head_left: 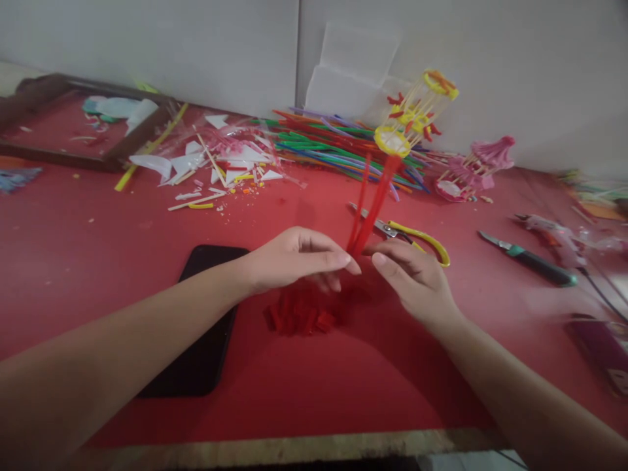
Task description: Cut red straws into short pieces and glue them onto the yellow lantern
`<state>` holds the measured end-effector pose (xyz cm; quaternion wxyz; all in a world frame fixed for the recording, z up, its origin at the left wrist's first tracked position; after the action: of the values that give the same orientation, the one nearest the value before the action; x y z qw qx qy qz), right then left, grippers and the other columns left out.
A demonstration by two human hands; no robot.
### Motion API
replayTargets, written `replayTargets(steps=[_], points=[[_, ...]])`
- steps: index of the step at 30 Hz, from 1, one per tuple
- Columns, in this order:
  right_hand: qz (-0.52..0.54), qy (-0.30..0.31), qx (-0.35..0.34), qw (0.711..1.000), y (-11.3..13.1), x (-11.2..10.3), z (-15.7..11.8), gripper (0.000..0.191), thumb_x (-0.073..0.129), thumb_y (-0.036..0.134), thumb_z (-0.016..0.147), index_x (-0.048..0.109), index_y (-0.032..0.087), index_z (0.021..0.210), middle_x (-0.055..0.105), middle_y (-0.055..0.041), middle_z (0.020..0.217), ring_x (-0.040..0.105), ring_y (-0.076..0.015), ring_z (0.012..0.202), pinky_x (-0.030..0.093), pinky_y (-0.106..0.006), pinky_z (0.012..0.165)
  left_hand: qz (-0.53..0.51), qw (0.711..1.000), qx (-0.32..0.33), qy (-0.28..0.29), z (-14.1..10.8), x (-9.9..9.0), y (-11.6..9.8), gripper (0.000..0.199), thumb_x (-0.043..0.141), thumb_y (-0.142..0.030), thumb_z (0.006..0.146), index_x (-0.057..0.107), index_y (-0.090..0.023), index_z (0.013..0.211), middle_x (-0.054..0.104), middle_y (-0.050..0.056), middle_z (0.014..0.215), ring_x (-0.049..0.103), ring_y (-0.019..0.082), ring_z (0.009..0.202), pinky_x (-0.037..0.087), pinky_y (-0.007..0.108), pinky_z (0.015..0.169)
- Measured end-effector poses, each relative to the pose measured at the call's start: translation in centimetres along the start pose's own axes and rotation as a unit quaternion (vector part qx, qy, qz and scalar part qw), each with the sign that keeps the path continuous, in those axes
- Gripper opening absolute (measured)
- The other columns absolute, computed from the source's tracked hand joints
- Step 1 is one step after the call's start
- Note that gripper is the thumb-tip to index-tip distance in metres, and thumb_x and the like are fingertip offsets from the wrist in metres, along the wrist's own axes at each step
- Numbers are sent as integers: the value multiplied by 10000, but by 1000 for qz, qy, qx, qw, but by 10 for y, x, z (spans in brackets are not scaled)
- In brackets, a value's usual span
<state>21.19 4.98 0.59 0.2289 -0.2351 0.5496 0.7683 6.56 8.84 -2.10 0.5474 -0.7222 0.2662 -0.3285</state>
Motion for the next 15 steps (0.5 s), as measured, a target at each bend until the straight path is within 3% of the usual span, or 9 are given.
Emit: replayTargets(steps=[2, 4, 8, 11, 15], points=[[114, 43, 42, 992, -4, 9, 0, 345, 543, 484, 914, 669, 202, 761, 587, 5, 639, 548, -119, 585, 463, -259, 552, 28, 997, -19, 65, -2, 10, 1, 200, 659, -318, 871, 780, -164, 909, 726, 28, 683, 642, 94, 609, 508, 178, 600], [218, 93, 69, 969, -4, 21, -2, 342, 587, 523, 880, 691, 201, 828, 572, 24, 596, 535, -106, 531, 473, -251, 527, 38, 994, -16, 98, -3, 16, -1, 185, 661, -290, 866, 779, -157, 915, 718, 30, 676, 621, 90, 594, 498, 176, 589], [367, 147, 110, 912, -2, 38, -10, 293, 676, 461, 840, 686, 205, 981, 619, 35, 610, 569, -96, 499, 505, -246, 518, 26, 990, -8, 138, -4, 20, -2, 160, 644, -224, 854, 782, -148, 878, 757, 61, 796, 593, 83, 582, 508, 191, 597], [394, 145, 127, 899, -3, 42, -11, 240, 712, 418, 818, 678, 199, 909, 640, 33, 612, 585, -92, 494, 508, -235, 507, 29, 989, -5, 148, -4, 21, -1, 160, 626, -204, 859, 773, -142, 862, 758, 66, 811, 593, 79, 590, 507, 187, 605], [373, 67, 129, 916, -11, 32, -6, 197, 717, 389, 819, 666, 199, 832, 644, 37, 603, 594, -89, 491, 523, -231, 518, 2, 996, 11, 86, -1, 17, -1, 109, 653, -213, 849, 682, -134, 918, 734, 53, 842, 669, 105, 657, 543, 218, 648]])
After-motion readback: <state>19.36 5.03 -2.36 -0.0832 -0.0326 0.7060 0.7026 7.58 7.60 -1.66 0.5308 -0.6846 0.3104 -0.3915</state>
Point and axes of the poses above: each hand's wrist, its own z-axis towards the middle knuckle, its own x-axis out of the palm, y = z × x, the point moved 8 cm from there along z, towards the middle knuckle
